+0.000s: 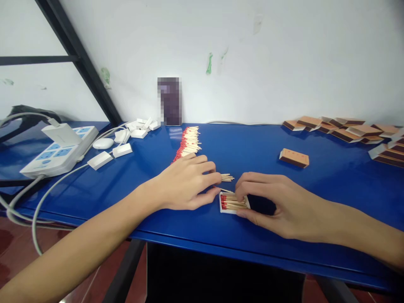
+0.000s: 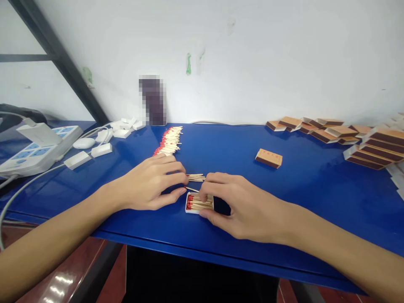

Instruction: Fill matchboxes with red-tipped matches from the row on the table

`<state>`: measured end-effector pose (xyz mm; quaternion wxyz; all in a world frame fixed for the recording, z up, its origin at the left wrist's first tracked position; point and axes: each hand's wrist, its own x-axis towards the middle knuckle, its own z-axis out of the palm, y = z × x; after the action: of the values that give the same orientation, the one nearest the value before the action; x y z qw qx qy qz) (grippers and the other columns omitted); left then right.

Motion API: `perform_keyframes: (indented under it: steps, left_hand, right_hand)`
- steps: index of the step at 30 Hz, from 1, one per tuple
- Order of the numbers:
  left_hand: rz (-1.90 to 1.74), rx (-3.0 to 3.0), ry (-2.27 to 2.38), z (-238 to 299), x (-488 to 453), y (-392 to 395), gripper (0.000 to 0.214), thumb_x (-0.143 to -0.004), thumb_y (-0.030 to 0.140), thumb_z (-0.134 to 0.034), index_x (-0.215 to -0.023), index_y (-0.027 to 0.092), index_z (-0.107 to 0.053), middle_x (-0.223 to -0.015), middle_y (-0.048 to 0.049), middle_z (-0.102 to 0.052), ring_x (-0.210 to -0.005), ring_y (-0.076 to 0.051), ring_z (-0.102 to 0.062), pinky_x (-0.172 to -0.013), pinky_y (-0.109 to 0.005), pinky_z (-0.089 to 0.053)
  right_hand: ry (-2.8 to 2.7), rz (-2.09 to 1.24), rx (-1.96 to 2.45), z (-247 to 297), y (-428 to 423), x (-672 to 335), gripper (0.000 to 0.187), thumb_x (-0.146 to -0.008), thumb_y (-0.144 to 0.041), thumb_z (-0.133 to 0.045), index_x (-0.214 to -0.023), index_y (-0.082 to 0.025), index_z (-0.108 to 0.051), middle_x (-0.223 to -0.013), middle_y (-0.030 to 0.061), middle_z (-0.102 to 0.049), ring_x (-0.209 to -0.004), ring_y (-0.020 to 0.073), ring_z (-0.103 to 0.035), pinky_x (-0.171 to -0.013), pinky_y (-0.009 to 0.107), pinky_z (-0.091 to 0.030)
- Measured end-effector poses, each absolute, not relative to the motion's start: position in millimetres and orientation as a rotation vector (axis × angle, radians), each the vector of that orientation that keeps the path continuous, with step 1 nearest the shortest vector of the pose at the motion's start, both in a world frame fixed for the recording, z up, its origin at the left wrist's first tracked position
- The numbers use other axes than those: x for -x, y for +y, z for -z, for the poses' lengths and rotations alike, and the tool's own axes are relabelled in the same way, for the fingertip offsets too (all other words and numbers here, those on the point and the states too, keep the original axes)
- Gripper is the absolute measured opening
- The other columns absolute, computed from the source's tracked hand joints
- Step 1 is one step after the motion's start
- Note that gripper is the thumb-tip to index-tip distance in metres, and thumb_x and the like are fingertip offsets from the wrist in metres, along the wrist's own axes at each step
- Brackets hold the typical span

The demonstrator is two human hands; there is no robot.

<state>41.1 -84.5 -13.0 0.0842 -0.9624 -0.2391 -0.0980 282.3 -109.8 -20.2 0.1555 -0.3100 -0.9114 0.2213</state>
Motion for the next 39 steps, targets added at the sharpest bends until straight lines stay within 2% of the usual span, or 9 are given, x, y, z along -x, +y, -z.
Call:
perform_keyframes:
  steps: [8, 13, 16, 18, 22, 28, 34, 39]
  left_hand:
    - [0.277, 2.853, -0.835, 13.7, -40.3, -82.8, 0.029, -0.096, 0.034, -0.044, -0.109, 0.016, -0.064, -0.102, -0.0085, -0.061, -0.094, -0.022, -0.051, -0.087, -0.037, -0.042]
    - [0.237, 2.799, -0.982, 15.7, -45.0, -80.8, 0.046, -0.094, 0.047, -0.047, -0.121, 0.013, -0.061, -0.113, -0.0122, -0.058, -0.104, -0.028, -0.049, -0.089, -0.043, -0.04]
    - [0.164, 2.834, -0.98, 14.2, -51.5, -77.0, 0.048, -0.094, 0.05, -0.047, -0.115, 0.012, -0.066, -0.11, -0.0125, -0.059, -0.103, -0.028, -0.049, -0.088, -0.043, -0.04]
    - [0.156, 2.876, -0.943, 12.2, -54.9, -73.9, 0.041, -0.095, 0.047, -0.048, -0.109, 0.015, -0.07, -0.108, -0.0107, -0.06, -0.1, -0.026, -0.049, -0.088, -0.042, -0.039]
    - [0.174, 2.981, -0.944, 7.6, -58.7, -70.2, 0.027, -0.097, 0.032, -0.049, -0.098, 0.02, -0.074, -0.095, -0.0062, -0.064, -0.092, -0.021, -0.051, -0.086, -0.038, -0.039]
    - [0.072, 3.003, -0.986, 1.7, -67.1, -68.7, 0.017, -0.089, 0.014, -0.054, -0.084, 0.016, -0.071, -0.081, -0.0054, -0.067, -0.08, -0.02, -0.057, -0.074, -0.033, -0.044]
    - [-0.127, 3.019, -0.986, -7.8, -73.4, -64.3, 0.017, -0.089, 0.015, -0.051, -0.081, 0.013, -0.066, -0.081, -0.0077, -0.066, -0.08, -0.021, -0.06, -0.066, -0.03, -0.043]
    - [0.004, 3.111, -1.01, -4.8, -71.4, -59.2, 0.012, -0.082, 0.016, -0.055, -0.07, 0.015, -0.06, -0.068, -0.0021, -0.062, -0.068, -0.016, -0.056, -0.057, -0.026, -0.037]
  right_hand:
    - [-2.603, -0.614, 0.907, 20.5, -113.7, -279.6, 0.008, -0.085, -0.028, -0.062, -0.085, -0.022, -0.057, -0.085, 0.0016, -0.062, -0.067, 0.0129, -0.056, -0.058, 0.025, -0.044]
    - [-2.591, -0.591, 0.899, 22.0, -113.4, -277.6, 0.014, -0.084, -0.032, -0.063, -0.091, -0.022, -0.056, -0.085, 0.0, -0.062, -0.068, 0.0126, -0.055, -0.06, 0.025, -0.043]
    - [-2.595, -0.567, 0.898, 22.4, -112.0, -276.6, 0.014, -0.084, -0.032, -0.063, -0.092, -0.023, -0.057, -0.085, -0.0001, -0.063, -0.069, 0.0131, -0.056, -0.061, 0.026, -0.043]
    - [-2.592, -0.546, 0.899, 22.6, -110.8, -276.8, 0.015, -0.084, -0.033, -0.064, -0.091, -0.022, -0.057, -0.084, 0.0, -0.063, -0.069, 0.0135, -0.056, -0.061, 0.026, -0.042]
    - [-2.567, -0.51, 0.908, 23.7, -108.7, -278.1, 0.015, -0.083, -0.032, -0.065, -0.088, -0.022, -0.056, -0.081, -0.0001, -0.064, -0.066, 0.0134, -0.057, -0.06, 0.026, -0.042]
    - [-2.558, -0.551, 0.933, 23.0, -106.7, -279.4, 0.014, -0.082, -0.033, -0.065, -0.086, -0.022, -0.057, -0.077, -0.0008, -0.064, -0.064, 0.0132, -0.056, -0.059, 0.027, -0.042]
    - [-2.618, -0.568, 0.961, 16.8, -101.7, -288.4, 0.015, -0.082, -0.032, -0.064, -0.088, -0.022, -0.055, -0.08, -0.0016, -0.063, -0.066, 0.0127, -0.054, -0.06, 0.026, -0.041]
    - [-2.653, -0.607, 1.013, 12.4, -99.7, -291.8, 0.02, -0.083, -0.036, -0.065, -0.089, -0.023, -0.051, -0.079, -0.0024, -0.06, -0.068, 0.0139, -0.053, -0.062, 0.028, -0.041]
